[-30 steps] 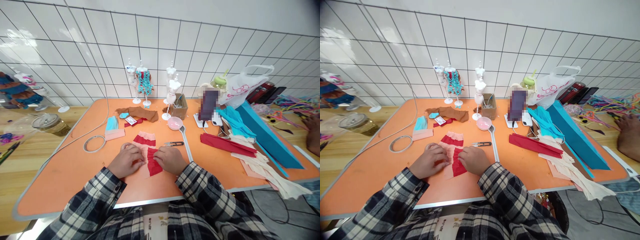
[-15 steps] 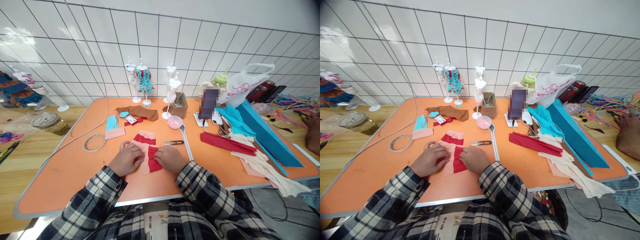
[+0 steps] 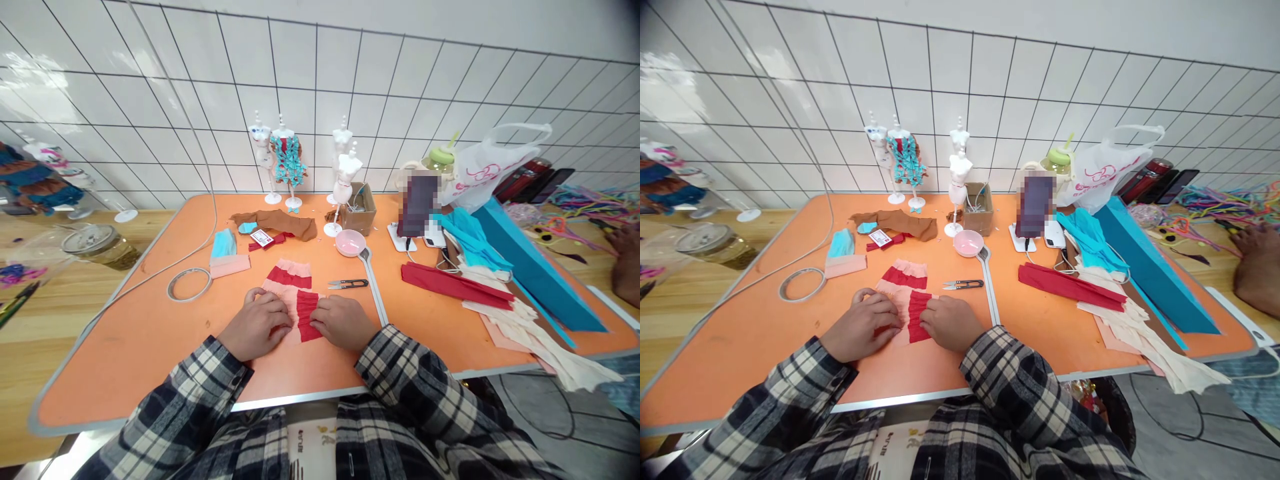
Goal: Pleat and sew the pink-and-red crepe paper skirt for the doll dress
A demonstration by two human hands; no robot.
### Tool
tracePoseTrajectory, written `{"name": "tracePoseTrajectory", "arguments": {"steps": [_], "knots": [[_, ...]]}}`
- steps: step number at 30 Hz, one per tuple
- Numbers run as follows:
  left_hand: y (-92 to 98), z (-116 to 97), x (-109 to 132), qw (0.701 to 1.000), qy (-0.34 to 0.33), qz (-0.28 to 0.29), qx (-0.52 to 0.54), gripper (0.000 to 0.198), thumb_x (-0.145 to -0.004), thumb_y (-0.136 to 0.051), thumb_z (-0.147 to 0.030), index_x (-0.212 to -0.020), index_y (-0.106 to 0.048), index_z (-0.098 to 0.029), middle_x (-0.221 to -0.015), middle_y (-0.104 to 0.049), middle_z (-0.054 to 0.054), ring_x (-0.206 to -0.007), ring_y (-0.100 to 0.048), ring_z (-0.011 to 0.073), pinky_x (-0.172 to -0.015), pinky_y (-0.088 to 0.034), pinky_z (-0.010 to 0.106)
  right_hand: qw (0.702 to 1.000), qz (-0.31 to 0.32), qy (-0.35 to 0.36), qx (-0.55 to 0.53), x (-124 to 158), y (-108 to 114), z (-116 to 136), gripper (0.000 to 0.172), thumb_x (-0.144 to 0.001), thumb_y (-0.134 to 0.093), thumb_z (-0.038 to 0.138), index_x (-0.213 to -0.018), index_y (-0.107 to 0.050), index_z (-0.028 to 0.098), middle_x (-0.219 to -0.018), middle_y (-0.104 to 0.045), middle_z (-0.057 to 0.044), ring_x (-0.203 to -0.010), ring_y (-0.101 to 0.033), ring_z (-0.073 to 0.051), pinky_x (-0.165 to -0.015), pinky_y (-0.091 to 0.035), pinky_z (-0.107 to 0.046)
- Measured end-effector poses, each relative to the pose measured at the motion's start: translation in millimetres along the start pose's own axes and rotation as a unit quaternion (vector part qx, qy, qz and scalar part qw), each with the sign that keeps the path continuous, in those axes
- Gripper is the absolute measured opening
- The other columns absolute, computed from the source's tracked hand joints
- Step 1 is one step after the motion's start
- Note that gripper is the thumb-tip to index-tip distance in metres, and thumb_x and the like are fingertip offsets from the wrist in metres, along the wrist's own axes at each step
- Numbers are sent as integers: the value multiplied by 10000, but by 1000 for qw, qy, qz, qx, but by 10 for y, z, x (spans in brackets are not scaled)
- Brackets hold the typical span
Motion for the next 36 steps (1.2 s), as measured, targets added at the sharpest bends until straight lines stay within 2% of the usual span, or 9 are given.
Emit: {"name": "tracePoseTrajectory", "arguments": {"steps": [6, 11, 14, 17, 23, 26, 29, 32, 36], "knots": [[39, 41, 6, 1000, 19, 6, 12, 169, -883, -579, -186, -842, -730, -251, -895, -751, 9, -918, -646, 223, -996, -263, 503, 1000, 15, -18, 2, 8, 20, -14, 295, -1035, -503, 320, -961, -768, 216, -970, -739, -52, -875, -610, -185, -735, -407, -318], [73, 17, 15, 1000, 24, -4, 8, 107, -884, -660, -328, -921, -716, -245, -949, -750, 25, -969, -651, 245, -1027, -244, 521, 999, 29, -32, -12, 35, 71, -20, 291, -1009, -534, 389, -1031, -761, 208, -973, -737, -68, -869, -624, -193, -732, -421, -314], [44, -12, 9, 1000, 16, 6, 14, 142, -845, -731, -389, -877, -721, -251, -943, -757, 16, -977, -650, 249, -1023, -237, 521, 999, 36, -28, 1, 37, 58, -5, 273, -991, -561, 405, -1018, -748, 208, -975, -733, -69, -865, -628, -193, -716, -416, -311], [20, -17, -1, 1000, 11, 6, 10, 86, -876, -687, -311, -826, -727, -254, -904, -761, 4, -950, -652, 233, -1013, -235, 518, 999, 36, -21, 18, 28, 29, 10, 268, -999, -554, 399, -967, -737, 206, -964, -727, -61, -858, -632, -187, -690, -397, -311], [19, -1, -5, 1000, 14, 1, 17, 150, -887, -590, -201, -844, -724, -252, -878, -752, 2, -922, -653, 216, -1015, -250, 513, 999, 32, -26, 27, 20, 3, 3, 290, -1040, -486, 286, -876, -711, 204, -918, -719, -38, -802, -626, -159, -612, -328, -312], [67, 5, 12, 1000, 23, -12, 15, 161, -868, -577, -182, -915, -715, -250, -921, -751, 15, -946, -650, 229, -1027, -243, 527, 999, 21, -38, 19, 43, 44, -3, 273, -1048, -480, 316, -988, -728, 217, -996, -729, -43, -844, -639, -160, -621, -340, -307], [121, -47, 39, 999, -7, -22, 33, 186, -875, -548, -169, -947, -707, -236, -951, -735, 40, -954, -637, 231, -1013, -278, 505, 998, -9, -70, 1, 90, 112, -27, 263, -1036, -508, 361, -1108, -723, 227, -1073, -727, -52, -881, -647, -163, -641, -357, -300], [132, -128, 66, 997, -49, -19, 54, 131, -909, -579, -235, -906, -709, -226, -928, -717, 53, -939, -621, 231, -959, -327, 464, 998, -6, -68, -15, 136, 109, -23, 272, -1005, -555, 415, -1005, -743, 218, -975, -727, -48, -860, -643, -170, -640, -353, -303], [80, -173, 71, 997, -56, -16, 42, 132, -879, -704, -367, -886, -726, -236, -903, -729, 35, -944, -618, 242, -923, -309, 455, 999, 19, -35, -29, 163, 52, -3, 258, -947, -634, 447, -978, -746, 217, -960, -725, -41, -872, -632, -184, -651, -357, -309]]}}
Point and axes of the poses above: each hand's wrist, its own x-axis away from the middle knuckle, its own y-axis out of the back of the hand, z = x × y, the point moved 6 cm from there along -x, towards the middle knuckle
